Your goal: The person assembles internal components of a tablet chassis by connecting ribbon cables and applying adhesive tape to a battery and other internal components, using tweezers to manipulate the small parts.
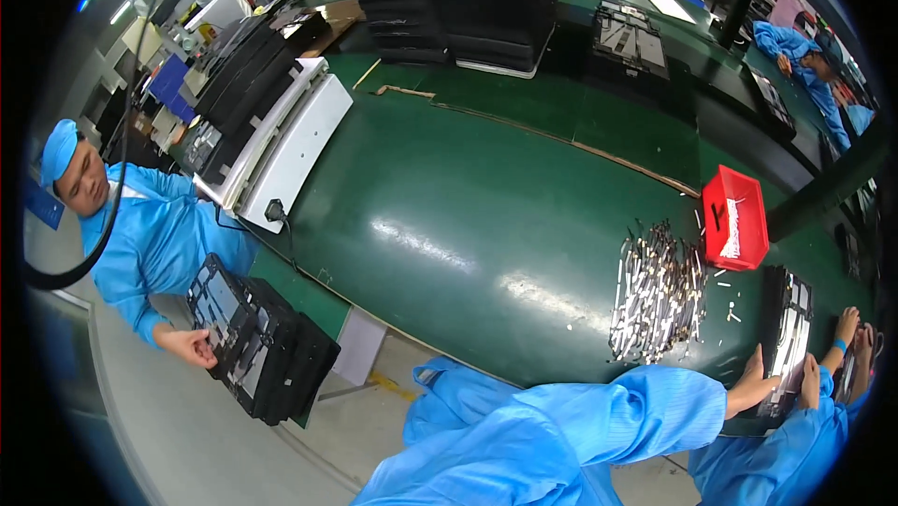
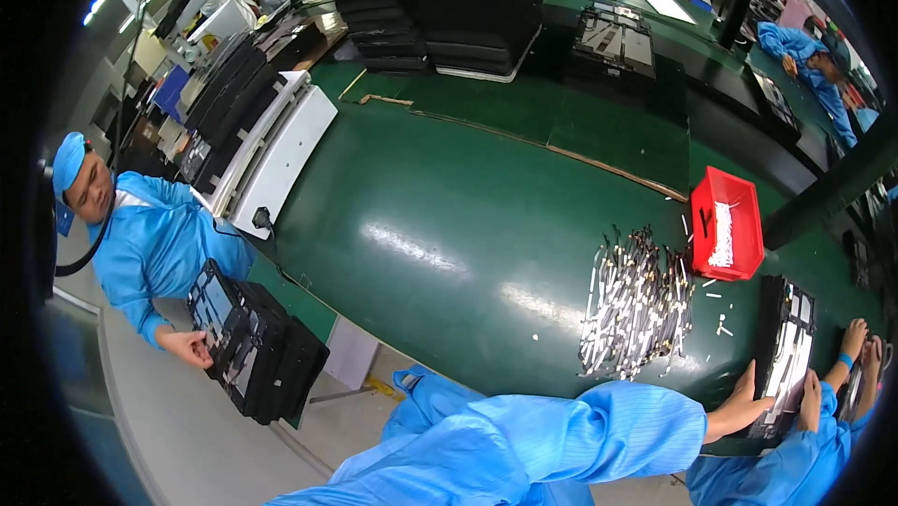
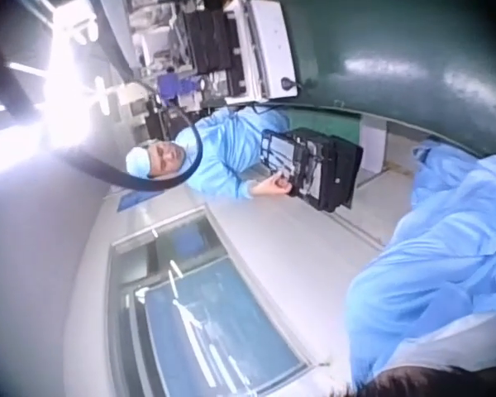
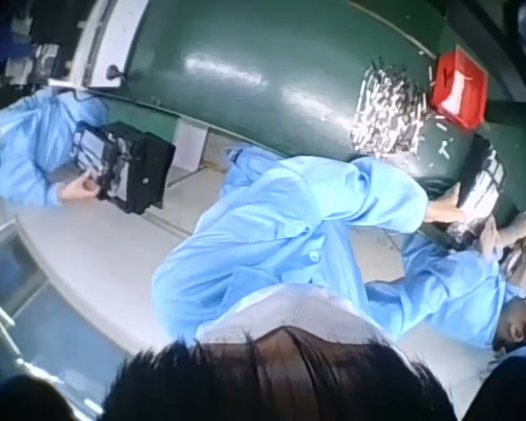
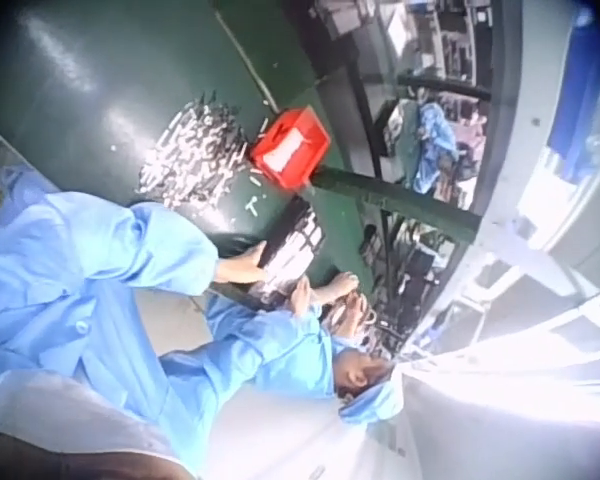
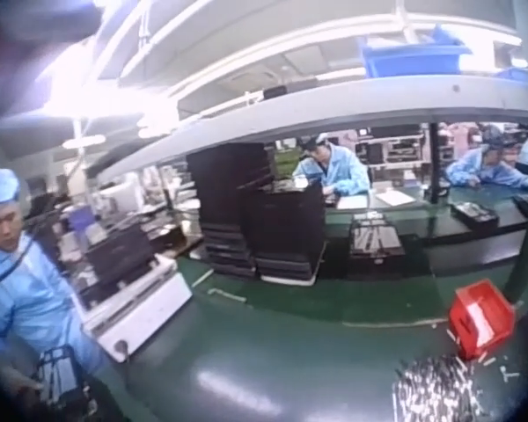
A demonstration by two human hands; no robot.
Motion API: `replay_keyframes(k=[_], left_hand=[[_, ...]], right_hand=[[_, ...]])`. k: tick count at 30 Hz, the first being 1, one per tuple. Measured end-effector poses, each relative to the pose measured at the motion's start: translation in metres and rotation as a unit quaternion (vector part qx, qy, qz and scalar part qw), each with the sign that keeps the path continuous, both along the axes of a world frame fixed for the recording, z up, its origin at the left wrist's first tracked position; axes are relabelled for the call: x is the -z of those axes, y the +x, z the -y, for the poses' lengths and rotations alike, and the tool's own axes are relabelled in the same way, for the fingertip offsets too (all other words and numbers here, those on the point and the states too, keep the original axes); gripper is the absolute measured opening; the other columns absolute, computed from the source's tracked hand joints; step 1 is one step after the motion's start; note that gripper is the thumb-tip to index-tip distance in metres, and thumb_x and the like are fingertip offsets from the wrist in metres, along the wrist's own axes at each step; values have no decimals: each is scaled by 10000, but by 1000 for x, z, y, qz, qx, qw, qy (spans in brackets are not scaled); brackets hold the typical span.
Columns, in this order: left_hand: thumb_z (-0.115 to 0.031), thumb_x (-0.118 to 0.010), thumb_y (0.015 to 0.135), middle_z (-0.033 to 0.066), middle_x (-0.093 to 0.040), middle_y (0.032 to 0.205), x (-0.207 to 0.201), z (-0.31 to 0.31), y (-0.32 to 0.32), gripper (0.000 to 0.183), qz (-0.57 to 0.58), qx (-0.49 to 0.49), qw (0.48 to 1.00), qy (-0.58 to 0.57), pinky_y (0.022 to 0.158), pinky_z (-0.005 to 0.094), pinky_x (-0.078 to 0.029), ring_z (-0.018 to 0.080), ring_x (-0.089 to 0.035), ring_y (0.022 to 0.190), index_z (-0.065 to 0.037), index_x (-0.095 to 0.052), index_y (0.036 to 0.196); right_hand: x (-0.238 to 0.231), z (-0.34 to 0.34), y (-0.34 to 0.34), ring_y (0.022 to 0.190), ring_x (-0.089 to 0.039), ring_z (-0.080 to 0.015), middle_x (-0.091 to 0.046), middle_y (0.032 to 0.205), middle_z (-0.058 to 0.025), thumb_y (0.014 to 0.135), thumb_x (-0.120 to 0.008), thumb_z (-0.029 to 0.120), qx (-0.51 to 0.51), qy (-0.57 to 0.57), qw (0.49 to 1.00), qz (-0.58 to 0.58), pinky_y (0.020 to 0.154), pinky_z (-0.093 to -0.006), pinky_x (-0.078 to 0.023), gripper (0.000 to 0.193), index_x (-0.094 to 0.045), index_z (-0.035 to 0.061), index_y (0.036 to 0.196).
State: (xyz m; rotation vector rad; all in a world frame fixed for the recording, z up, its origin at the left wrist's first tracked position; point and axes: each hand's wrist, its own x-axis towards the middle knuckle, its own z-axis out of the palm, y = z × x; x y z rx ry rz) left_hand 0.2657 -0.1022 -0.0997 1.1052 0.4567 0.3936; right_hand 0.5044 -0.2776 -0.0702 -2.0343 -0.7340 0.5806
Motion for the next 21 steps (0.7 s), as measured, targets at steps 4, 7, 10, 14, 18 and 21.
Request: replay_keyframes(k=[4,7,10,14,18,21], left_hand=[[-555,-626,732,283,-206,1411,-45,-24,-21,1107,-172,50,984,-16,1094,407,-189,386,-181,1336,20,5,1437],[-609,-680,641,251,-326,1296,-43,-43,-33,1114,-203,55,978,11,1029,451,-263,401,-312,1218,-11,-153,1419],[-414,-724,658,237,-313,1267,-44,-33,-49,991,-209,-19,974,88,980,460,-320,399,-357,1167,-7,-180,1379],[-240,-667,746,281,-268,1336,-27,-25,-53,905,-94,-21,994,42,1036,433,-286,419,-317,1241,23,-86,1388],[-143,-628,787,308,-220,1390,-43,-26,-78,873,-25,14,1000,13,1080,381,-243,394,-282,1305,22,-30,1401],[-80,-597,812,260,-125,1452,-61,-36,-115,870,109,11,993,46,1106,371,-170,358,-167,1364,13,20,1419]], right_hand=[[17,2,0,1115,-508,-184,-535,1231,-118,960,-446,386,60,-13,996,-60,943,-281,-398,509,-461,-15,1274],[26,10,-18,1082,-518,-170,-547,1208,-111,953,-483,348,112,33,984,-132,932,-262,-404,492,-468,-39,1256],[4,0,-85,896,-549,-133,-597,1003,-52,945,-503,361,162,28,973,-160,809,-264,-433,414,-560,-18,1103],[19,7,-118,846,-547,-125,-600,950,-36,938,-504,392,232,70,963,-116,774,-240,-430,427,-574,-5,1078],[9,17,-149,941,-557,-142,-598,1066,-67,940,-492,397,260,123,949,-127,846,-272,-436,466,-546,-14,1153],[-40,1,-209,1049,-547,-178,-558,1180,-95,946,-479,384,300,181,928,-130,925,-288,-420,488,-497,-12,1231]])
